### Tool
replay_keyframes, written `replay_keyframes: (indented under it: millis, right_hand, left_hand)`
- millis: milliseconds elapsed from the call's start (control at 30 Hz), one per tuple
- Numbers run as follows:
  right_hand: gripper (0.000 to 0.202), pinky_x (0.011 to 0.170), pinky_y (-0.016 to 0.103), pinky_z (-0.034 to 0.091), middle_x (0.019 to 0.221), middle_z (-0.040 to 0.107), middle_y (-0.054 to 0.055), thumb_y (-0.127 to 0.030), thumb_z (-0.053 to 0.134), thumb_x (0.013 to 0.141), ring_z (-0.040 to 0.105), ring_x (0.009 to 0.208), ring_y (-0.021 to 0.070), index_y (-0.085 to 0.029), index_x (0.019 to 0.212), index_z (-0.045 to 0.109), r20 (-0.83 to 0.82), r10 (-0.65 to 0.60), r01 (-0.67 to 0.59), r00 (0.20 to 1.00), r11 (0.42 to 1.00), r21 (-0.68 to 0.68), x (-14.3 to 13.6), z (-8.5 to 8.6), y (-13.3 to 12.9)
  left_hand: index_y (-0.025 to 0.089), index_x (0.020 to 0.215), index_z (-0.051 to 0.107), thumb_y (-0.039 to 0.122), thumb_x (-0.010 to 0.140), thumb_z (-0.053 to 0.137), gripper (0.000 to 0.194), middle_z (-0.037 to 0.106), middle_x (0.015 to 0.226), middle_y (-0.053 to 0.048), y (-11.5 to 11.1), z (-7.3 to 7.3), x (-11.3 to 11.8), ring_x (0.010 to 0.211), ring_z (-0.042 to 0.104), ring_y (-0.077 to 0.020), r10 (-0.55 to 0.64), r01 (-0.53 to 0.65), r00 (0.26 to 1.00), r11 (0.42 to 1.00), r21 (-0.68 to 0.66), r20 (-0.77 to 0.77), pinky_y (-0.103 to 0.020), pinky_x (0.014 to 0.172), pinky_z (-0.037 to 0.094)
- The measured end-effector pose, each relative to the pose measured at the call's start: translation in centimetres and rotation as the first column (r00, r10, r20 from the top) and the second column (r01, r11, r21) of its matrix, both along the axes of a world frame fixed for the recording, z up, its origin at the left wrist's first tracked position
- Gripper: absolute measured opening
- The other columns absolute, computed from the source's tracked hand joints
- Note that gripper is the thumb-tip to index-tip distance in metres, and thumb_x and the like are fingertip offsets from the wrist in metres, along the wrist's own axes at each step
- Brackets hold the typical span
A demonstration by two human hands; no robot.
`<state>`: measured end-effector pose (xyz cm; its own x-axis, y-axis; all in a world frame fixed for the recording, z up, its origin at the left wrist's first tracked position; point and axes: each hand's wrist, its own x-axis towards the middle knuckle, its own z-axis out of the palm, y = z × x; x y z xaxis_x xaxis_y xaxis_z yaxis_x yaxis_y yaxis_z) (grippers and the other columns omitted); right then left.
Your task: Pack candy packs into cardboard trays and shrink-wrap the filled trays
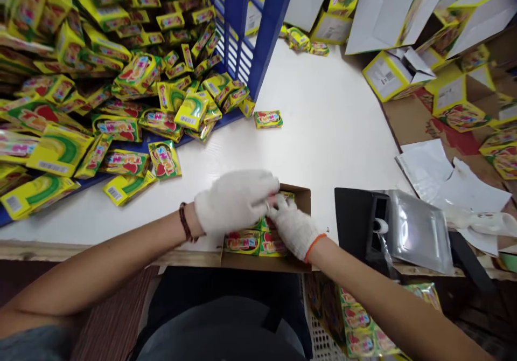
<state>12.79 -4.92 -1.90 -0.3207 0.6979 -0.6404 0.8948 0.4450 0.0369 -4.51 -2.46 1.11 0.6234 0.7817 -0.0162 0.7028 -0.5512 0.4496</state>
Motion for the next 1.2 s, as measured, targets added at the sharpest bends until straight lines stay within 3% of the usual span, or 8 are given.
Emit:
replay_keyframes:
  millis: [100, 233, 367, 633, 800, 967, 1100, 1200]
  right_hand:
    - [0.066, 0.082, 0.048, 0.06, 0.153, 0.038, 0.024, 0.003, 0.036, 0.088, 0.047, 0.134, 0.0387, -0.02, 0.149, 0.044, 0.065, 0.059, -0.062, 0.996, 0.997, 0.049, -0.1, -0.9, -0.7]
    - [0.061, 0.083, 0.05, 0.06, 0.145, 0.046, 0.026, -0.001, 0.043, 0.088, 0.05, 0.131, 0.0396, -0.016, 0.147, 0.046, 0.033, 0.088, -0.091, 0.996, 0.992, 0.092, -0.2, -2.0, -1.1]
    - [0.058, 0.083, 0.051, 0.06, 0.14, 0.052, 0.027, -0.001, 0.046, 0.087, 0.053, 0.129, 0.039, -0.015, 0.143, 0.052, -0.02, 0.08, -0.077, 0.997, 0.989, 0.128, 0.0, -2.6, -1.4]
    - [0.04, 0.087, 0.042, 0.058, 0.133, 0.061, 0.018, -0.006, 0.051, 0.086, 0.061, 0.119, 0.032, -0.016, 0.124, 0.062, -0.315, -0.056, 0.1, 0.948, 0.987, 0.124, 2.2, -1.8, -1.0]
    - [0.04, 0.077, 0.037, 0.058, 0.12, 0.067, 0.013, -0.037, 0.049, 0.096, 0.068, 0.089, 0.0227, -0.02, 0.132, 0.052, -0.828, -0.152, 0.465, 0.539, 0.873, 0.143, 3.4, 2.4, -0.5]
    - [0.031, 0.08, 0.038, 0.056, 0.102, 0.073, 0.006, -0.04, 0.05, 0.094, 0.069, 0.09, 0.0246, -0.026, 0.116, 0.067, -0.823, -0.105, 0.167, 0.559, 0.986, -0.012, 2.3, 6.0, -1.1]
    - [0.028, 0.081, 0.038, 0.055, 0.102, 0.073, 0.006, -0.034, 0.047, 0.094, 0.068, 0.091, 0.024, -0.023, 0.108, 0.068, -0.731, -0.198, 0.197, 0.653, 0.976, -0.089, 3.0, 4.9, -1.4]
    - [0.022, 0.079, 0.033, 0.052, 0.097, 0.072, 0.005, -0.027, 0.048, 0.092, 0.066, 0.087, 0.0207, -0.021, 0.102, 0.067, -0.657, -0.249, 0.192, 0.711, 0.969, -0.159, 3.1, 2.5, -2.1]
  left_hand:
    - [0.016, 0.108, 0.061, 0.027, 0.095, 0.048, 0.021, 0.066, 0.108, -0.007, 7.1, -1.6, -0.3, 0.099, 0.061, -0.02, 0.258, -0.261, 0.965, 0.958, 0.116, 0.043, -0.031, 0.088, 0.047]
    - [0.013, 0.119, 0.059, 0.021, 0.091, 0.051, 0.03, 0.056, 0.131, -0.014, 15.6, -5.7, 1.9, 0.118, 0.054, -0.024, 0.336, -0.323, 0.938, 0.937, 0.13, -0.09, -0.032, 0.1, 0.043]
    - [0.014, 0.124, 0.058, 0.017, 0.091, 0.047, 0.035, 0.056, 0.127, -0.017, 18.1, -8.2, 4.1, 0.119, 0.052, -0.0288, 0.382, -0.351, 0.9, 0.921, 0.17, -0.209, -0.039, 0.097, 0.044]
    - [0.013, 0.137, 0.047, 0.021, 0.086, 0.059, 0.053, 0.061, 0.129, -0.011, 10.7, -6.2, -1.8, 0.116, 0.059, -0.0201, 0.413, -0.413, 0.911, 0.911, -0.006, -0.007, -0.03, 0.1, 0.047]
    - [0.016, 0.137, 0.048, 0.02, 0.088, 0.055, 0.049, 0.06, 0.132, -0.011, -0.3, -0.4, -4.5, 0.124, 0.053, -0.0225, 0.273, -0.289, 0.957, 0.93, 0.225, 0.098, -0.039, 0.107, 0.044]
    - [0.025, 0.131, 0.054, 0.023, 0.096, 0.046, 0.036, 0.063, 0.13, -0.008, -7.5, 1.4, -3.1, 0.118, 0.057, -0.0216, -0.084, 0.082, 0.997, 0.976, 0.203, 0.0, -0.04, 0.105, 0.045]
    - [0.015, 0.144, 0.04, 0.052, 0.09, 0.056, 0.067, 0.051, 0.143, -0.017, -6.3, 0.2, -6.8, 0.133, 0.046, -0.032, 0.283, -0.268, 0.956, 0.949, 0.167, -0.077, -0.047, 0.11, 0.04]
    - [0.009, 0.139, 0.042, 0.063, 0.09, 0.046, 0.073, 0.058, 0.13, -0.02, -3.9, -1.1, -10.6, 0.123, 0.052, -0.0376, 0.646, -0.615, 0.722, 0.763, 0.197, -0.248, -0.052, 0.101, 0.042]
